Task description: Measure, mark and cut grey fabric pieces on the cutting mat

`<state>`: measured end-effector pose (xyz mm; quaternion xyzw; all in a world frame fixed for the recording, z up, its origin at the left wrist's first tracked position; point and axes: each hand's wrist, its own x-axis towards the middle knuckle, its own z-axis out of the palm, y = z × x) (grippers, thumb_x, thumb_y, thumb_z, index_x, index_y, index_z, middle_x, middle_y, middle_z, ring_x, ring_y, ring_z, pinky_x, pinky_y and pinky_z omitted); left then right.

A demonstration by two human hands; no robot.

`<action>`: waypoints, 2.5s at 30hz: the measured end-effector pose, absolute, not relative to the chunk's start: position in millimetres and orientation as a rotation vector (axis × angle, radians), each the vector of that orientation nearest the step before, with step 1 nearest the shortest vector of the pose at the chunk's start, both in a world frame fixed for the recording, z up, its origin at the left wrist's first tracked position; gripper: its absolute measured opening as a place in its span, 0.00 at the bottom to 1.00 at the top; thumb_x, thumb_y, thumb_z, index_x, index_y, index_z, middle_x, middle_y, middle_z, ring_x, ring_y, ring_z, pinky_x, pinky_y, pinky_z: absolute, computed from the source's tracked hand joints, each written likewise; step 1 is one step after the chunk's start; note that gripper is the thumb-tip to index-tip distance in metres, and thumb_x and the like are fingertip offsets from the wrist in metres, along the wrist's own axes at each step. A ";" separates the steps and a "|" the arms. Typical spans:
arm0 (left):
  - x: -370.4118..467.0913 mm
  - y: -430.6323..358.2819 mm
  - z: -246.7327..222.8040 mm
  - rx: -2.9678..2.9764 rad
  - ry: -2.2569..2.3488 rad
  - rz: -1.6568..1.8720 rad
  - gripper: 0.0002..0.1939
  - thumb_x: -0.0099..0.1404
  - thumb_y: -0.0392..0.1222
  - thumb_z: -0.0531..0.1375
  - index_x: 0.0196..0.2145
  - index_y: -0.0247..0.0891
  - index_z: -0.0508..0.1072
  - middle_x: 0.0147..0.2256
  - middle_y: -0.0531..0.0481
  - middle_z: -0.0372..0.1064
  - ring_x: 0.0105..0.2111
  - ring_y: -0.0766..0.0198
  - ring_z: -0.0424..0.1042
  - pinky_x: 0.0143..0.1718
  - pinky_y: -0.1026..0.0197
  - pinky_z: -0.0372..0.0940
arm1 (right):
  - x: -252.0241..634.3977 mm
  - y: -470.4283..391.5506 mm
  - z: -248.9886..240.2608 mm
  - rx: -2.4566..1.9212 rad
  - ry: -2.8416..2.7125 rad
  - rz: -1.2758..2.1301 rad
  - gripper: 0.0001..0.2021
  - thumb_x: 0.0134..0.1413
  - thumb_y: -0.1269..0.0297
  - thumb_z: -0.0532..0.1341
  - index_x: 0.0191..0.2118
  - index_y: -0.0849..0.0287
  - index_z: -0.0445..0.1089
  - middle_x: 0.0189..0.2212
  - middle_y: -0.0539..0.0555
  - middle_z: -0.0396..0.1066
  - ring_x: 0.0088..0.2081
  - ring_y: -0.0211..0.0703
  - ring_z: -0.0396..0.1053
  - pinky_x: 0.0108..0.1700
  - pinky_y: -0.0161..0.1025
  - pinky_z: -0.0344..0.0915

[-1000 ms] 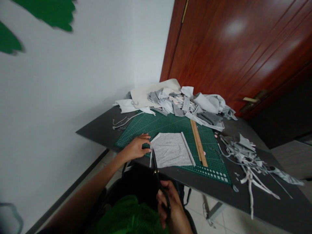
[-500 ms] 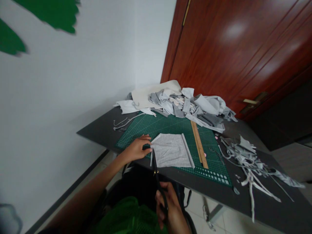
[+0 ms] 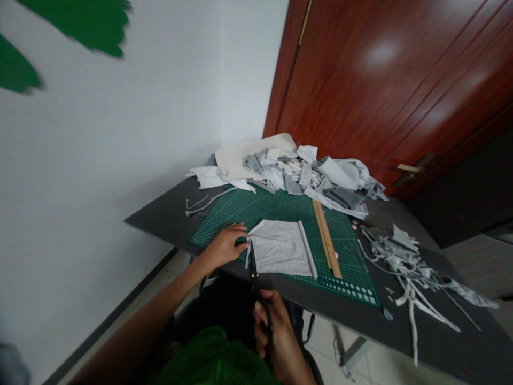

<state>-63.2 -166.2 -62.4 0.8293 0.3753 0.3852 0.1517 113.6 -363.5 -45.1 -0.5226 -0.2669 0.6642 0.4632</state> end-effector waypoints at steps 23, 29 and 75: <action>-66.4 -173.8 -50.3 2.483 1.110 0.984 0.16 0.54 0.43 0.75 0.39 0.41 0.78 0.49 0.46 0.75 0.53 0.50 0.73 0.60 0.48 0.64 | 124.7 -379.2 -53.3 -1.292 -0.693 1.618 0.30 0.45 0.41 0.73 0.46 0.53 0.64 0.26 0.42 0.63 0.16 0.28 0.54 0.13 0.28 0.53; -66.6 -173.1 -50.6 2.467 1.102 0.992 0.16 0.53 0.43 0.76 0.39 0.42 0.79 0.50 0.45 0.75 0.54 0.50 0.73 0.61 0.48 0.63 | 111.5 -364.6 -41.9 -1.329 -0.728 1.572 0.32 0.45 0.40 0.73 0.47 0.53 0.61 0.26 0.41 0.62 0.18 0.30 0.57 0.15 0.29 0.55; -67.6 -173.1 -50.6 2.487 1.147 0.921 0.19 0.54 0.46 0.75 0.41 0.41 0.78 0.52 0.45 0.74 0.56 0.50 0.72 0.63 0.48 0.61 | 120.5 -370.7 -48.8 -1.322 -0.677 1.592 0.37 0.39 0.38 0.75 0.48 0.53 0.62 0.24 0.40 0.63 0.15 0.27 0.53 0.11 0.26 0.52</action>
